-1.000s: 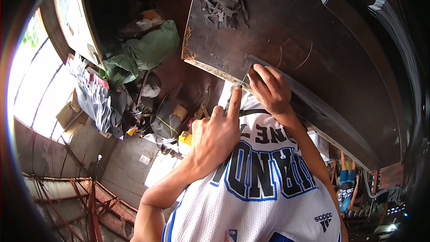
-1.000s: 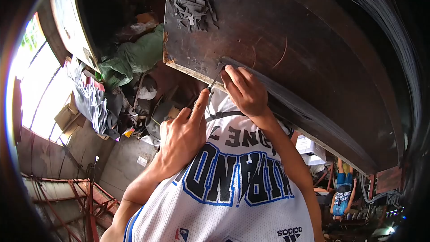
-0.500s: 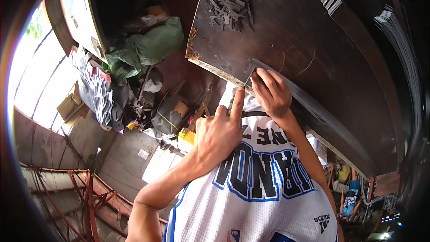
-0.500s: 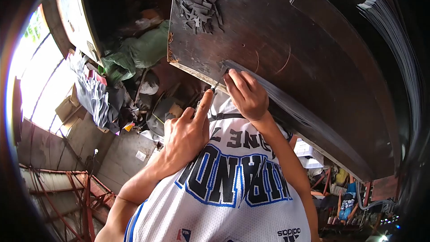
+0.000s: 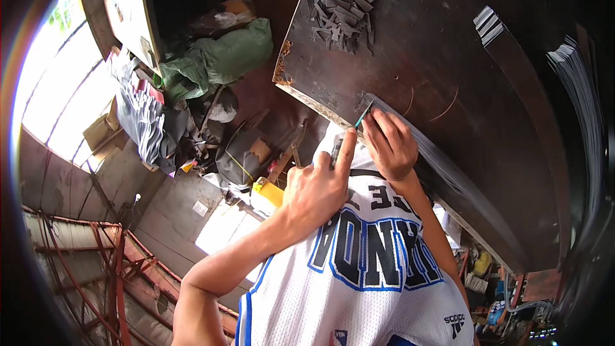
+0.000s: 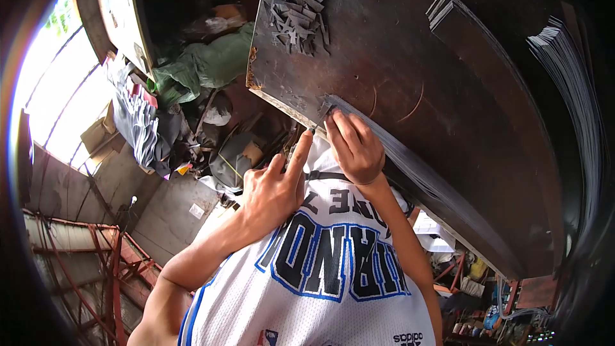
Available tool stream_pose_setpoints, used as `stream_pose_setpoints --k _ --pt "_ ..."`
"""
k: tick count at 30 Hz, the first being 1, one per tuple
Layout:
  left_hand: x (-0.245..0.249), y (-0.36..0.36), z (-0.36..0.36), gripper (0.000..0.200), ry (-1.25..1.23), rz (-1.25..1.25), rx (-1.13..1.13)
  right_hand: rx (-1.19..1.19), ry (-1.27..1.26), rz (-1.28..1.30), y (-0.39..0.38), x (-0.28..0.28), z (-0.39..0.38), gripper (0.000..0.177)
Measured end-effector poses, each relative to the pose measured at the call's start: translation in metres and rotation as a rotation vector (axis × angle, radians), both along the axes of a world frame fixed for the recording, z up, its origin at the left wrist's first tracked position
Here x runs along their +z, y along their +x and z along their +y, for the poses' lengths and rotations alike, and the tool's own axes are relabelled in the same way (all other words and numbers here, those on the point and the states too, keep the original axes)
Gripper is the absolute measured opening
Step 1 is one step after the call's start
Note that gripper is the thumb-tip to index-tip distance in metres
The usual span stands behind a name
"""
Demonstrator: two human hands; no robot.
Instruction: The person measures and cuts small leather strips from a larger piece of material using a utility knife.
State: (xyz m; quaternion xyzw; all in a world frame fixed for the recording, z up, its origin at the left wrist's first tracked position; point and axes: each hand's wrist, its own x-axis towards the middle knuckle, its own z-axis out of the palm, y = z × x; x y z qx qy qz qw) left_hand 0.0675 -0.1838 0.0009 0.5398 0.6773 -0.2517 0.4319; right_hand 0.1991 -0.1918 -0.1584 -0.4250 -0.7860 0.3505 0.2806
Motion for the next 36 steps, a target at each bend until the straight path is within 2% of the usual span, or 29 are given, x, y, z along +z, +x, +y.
stream_pose_setpoints --k 10,12,15,18,20,23,25,29,36 --pt "-0.017 -0.010 -0.033 0.081 0.174 -0.033 -0.019 -0.016 0.022 0.013 -0.007 0.000 -0.001 0.016" --pt "-0.030 -0.008 -0.049 0.073 0.358 -0.005 -0.018 -0.024 0.028 0.020 -0.007 0.001 0.007 0.015" --pt "-0.055 -0.014 -0.074 0.076 0.488 -0.083 -0.004 -0.055 0.043 0.023 0.000 0.001 0.011 0.017" --pt "-0.094 -0.022 -0.095 0.076 0.740 -0.126 -0.006 -0.025 0.072 0.028 0.004 0.000 0.013 0.025" --pt "-0.105 -0.015 -0.100 0.075 0.804 -0.143 -0.003 -0.018 0.096 -0.001 0.007 -0.001 0.018 0.023" --pt "-0.099 0.000 -0.090 0.070 0.817 -0.107 0.074 -0.029 0.152 -0.021 0.010 -0.007 0.019 0.019" --pt "-0.079 0.007 -0.073 0.066 0.665 -0.026 0.109 -0.046 0.190 -0.014 0.010 -0.013 0.023 0.017" --pt "-0.057 0.006 -0.048 0.058 0.566 0.018 0.077 -0.071 0.197 0.013 0.011 -0.019 0.028 0.015" --pt "-0.049 0.004 -0.054 0.057 0.542 0.047 0.036 -0.076 0.222 0.012 0.012 -0.024 0.029 0.017"
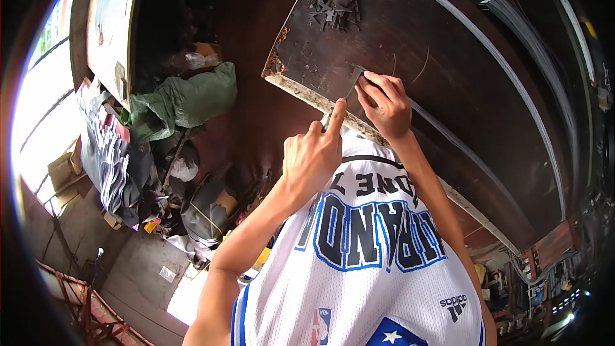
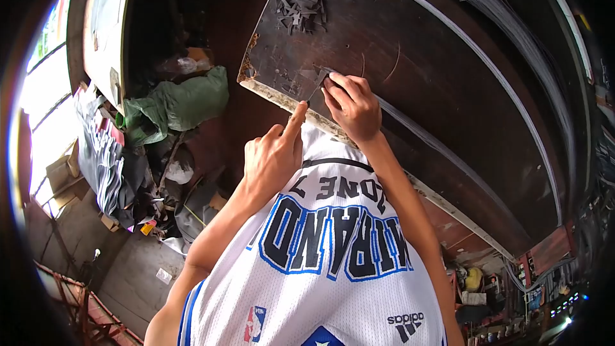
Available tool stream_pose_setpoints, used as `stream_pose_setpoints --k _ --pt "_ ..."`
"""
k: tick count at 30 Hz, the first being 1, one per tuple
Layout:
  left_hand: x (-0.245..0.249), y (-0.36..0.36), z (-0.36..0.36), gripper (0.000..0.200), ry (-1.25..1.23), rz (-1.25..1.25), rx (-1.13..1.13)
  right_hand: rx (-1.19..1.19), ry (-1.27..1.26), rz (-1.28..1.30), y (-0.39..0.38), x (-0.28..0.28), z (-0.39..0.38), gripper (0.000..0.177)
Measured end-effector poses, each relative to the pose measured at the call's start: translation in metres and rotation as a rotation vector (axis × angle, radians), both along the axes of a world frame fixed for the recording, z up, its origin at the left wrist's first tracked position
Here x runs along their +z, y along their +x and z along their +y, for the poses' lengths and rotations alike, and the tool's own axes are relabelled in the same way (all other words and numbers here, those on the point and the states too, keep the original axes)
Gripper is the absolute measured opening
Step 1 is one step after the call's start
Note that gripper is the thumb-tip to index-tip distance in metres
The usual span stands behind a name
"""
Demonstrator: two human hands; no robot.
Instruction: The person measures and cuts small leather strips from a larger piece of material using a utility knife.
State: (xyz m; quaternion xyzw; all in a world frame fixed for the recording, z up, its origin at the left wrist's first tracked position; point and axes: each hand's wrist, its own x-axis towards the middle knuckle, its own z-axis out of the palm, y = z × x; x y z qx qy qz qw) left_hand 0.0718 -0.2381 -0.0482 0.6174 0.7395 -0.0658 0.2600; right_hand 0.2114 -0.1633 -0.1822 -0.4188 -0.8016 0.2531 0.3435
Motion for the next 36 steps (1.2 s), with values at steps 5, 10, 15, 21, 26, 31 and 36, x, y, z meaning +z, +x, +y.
stream_pose_setpoints --k 5,10,15,21,26,31,36 --pt "0.013 -0.005 0.009 0.061 -0.175 -0.082 0.010 0.011 0.004 0.005 0.000 -0.002 -0.003 0.019" --pt "0.015 -0.006 0.012 0.060 -0.146 -0.053 -0.012 0.007 -0.035 -0.014 -0.002 0.002 -0.006 0.020" --pt "0.018 -0.005 0.009 0.061 -0.146 -0.009 -0.044 0.013 -0.075 -0.012 -0.005 0.006 -0.013 0.016" --pt "0.024 -0.009 0.021 0.066 -0.203 -0.011 -0.048 0.039 -0.095 -0.008 -0.005 0.013 -0.009 0.015" --pt "0.021 -0.008 0.029 0.067 -0.314 -0.063 -0.019 0.070 -0.107 -0.018 -0.005 0.016 -0.009 0.015" --pt "0.014 -0.006 0.019 0.072 -0.284 -0.057 -0.024 0.104 -0.059 -0.032 -0.008 0.014 -0.010 0.015" --pt "-0.026 -0.008 -0.025 0.072 -0.008 -0.095 -0.025 0.057 -0.090 -0.020 -0.004 0.011 -0.008 0.018"
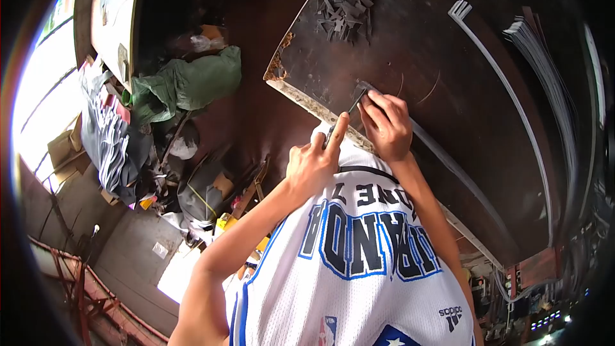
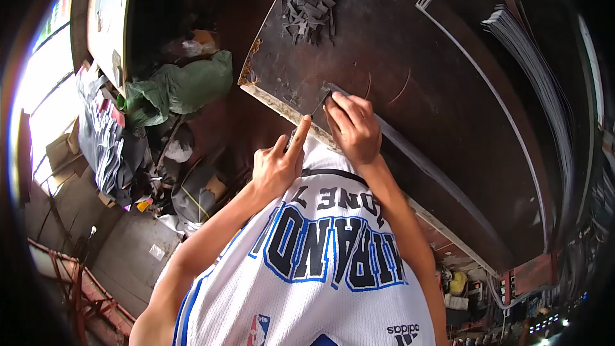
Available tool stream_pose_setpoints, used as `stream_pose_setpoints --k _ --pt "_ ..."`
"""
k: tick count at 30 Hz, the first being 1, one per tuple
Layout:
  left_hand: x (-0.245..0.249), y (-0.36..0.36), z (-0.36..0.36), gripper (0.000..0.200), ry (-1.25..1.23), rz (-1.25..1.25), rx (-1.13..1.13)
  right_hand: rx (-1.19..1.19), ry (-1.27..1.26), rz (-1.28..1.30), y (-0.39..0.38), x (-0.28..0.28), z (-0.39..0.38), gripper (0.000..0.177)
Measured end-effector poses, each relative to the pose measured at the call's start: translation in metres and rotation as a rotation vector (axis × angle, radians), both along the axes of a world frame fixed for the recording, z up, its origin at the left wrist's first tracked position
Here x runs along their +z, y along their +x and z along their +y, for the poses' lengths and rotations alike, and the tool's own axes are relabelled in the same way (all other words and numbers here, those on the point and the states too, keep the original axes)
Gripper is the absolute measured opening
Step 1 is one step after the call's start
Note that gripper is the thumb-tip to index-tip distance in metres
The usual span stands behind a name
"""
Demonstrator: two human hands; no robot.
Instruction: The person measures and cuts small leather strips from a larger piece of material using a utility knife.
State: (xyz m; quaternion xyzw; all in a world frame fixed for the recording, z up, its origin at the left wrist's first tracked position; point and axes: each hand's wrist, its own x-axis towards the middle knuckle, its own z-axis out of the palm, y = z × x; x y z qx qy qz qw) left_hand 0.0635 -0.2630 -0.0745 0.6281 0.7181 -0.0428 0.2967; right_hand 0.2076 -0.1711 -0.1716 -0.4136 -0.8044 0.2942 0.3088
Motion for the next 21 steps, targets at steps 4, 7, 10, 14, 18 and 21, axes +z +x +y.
stream_pose_setpoints --k 4,7,10,14,18,21 --pt "-0.041 -0.004 -0.021 0.071 0.278 -0.076 0.033 0.026 0.016 -0.011 0.005 -0.004 0.003 0.026" --pt "-0.029 0.005 -0.010 0.067 0.290 -0.080 0.084 0.014 0.056 -0.005 0.005 -0.006 0.009 0.022" --pt "-0.007 0.003 0.010 0.059 0.147 -0.029 0.089 -0.013 0.081 0.001 0.004 -0.006 0.011 0.020" --pt "0.008 -0.002 0.018 0.057 0.093 -0.048 0.073 -0.015 0.080 -0.001 0.005 -0.007 0.011 0.020" --pt "0.016 -0.004 0.013 0.058 0.048 -0.031 0.040 -0.010 0.070 0.009 0.006 -0.009 0.012 0.020" --pt "0.021 -0.004 0.014 0.058 0.011 0.002 0.028 -0.033 0.030 0.025 0.005 -0.009 0.009 0.022"
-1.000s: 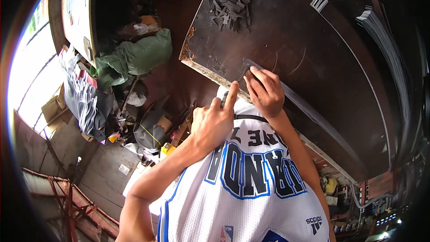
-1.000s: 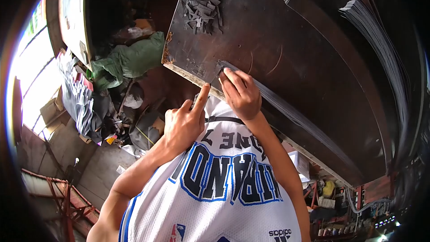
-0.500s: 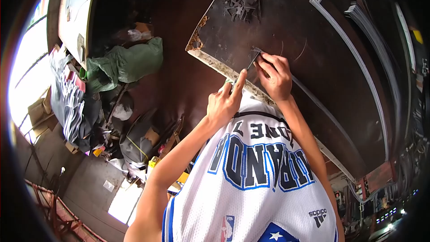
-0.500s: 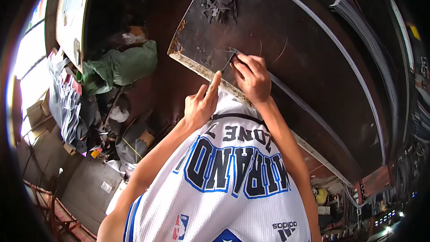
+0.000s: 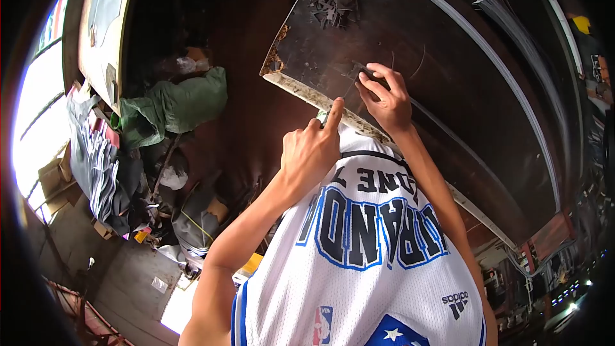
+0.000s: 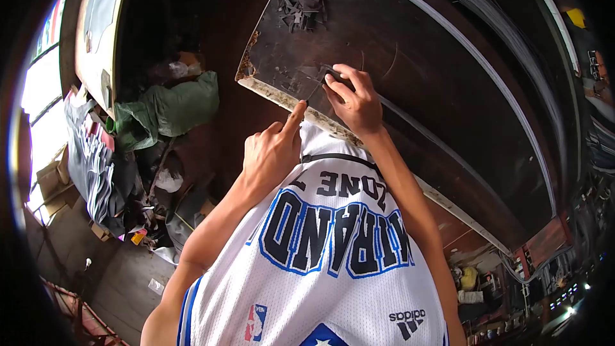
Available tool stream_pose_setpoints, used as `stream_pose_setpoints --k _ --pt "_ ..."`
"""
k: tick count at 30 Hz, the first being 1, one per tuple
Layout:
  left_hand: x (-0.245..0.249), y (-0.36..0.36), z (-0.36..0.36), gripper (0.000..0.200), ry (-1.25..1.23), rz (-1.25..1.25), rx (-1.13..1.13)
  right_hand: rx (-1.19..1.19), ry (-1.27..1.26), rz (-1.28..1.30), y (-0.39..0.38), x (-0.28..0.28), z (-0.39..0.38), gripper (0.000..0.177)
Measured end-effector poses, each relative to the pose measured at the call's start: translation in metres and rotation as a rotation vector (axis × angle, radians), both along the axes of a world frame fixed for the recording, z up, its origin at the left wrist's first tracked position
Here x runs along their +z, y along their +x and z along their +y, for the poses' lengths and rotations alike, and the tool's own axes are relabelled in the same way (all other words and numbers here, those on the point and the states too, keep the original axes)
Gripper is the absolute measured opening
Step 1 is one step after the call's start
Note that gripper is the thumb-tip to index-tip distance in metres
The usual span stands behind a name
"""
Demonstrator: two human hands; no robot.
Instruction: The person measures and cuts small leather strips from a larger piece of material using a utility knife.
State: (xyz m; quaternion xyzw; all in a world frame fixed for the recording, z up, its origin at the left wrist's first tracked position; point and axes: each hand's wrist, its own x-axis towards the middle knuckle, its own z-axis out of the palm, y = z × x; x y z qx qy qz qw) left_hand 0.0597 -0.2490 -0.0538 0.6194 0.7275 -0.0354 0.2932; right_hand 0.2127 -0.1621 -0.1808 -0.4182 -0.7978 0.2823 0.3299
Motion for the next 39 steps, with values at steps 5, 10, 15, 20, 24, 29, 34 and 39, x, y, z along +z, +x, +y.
stream_pose_setpoints --k 5,10,15,20,24,29,34,39 --pt "0.004 0.000 0.006 0.057 -0.049 0.016 -0.019 0.025 0.022 -0.017 0.002 -0.002 -0.001 0.026" --pt "0.007 0.002 0.010 0.059 -0.071 0.034 -0.027 0.026 0.007 -0.027 -0.001 0.002 -0.005 0.026" --pt "0.000 0.003 0.012 0.065 -0.102 0.063 -0.058 0.013 -0.007 -0.029 -0.005 0.005 -0.007 0.022" --pt "-0.008 0.006 0.007 0.067 -0.030 0.038 -0.036 0.012 0.002 -0.038 -0.006 0.006 -0.008 0.020" --pt "-0.029 0.005 -0.012 0.069 0.065 0.014 -0.013 0.017 0.029 -0.055 -0.003 0.000 -0.007 0.023" --pt "-0.045 -0.001 -0.024 0.063 0.156 -0.072 0.047 0.045 0.064 -0.067 -0.001 -0.003 -0.004 0.028" --pt "-0.025 -0.003 -0.007 0.058 0.150 -0.088 0.066 0.042 0.072 -0.052 -0.004 -0.002 -0.004 0.024" --pt "-0.016 -0.006 -0.005 0.054 0.078 -0.073 0.038 0.045 0.067 -0.024 -0.003 -0.004 -0.004 0.025"
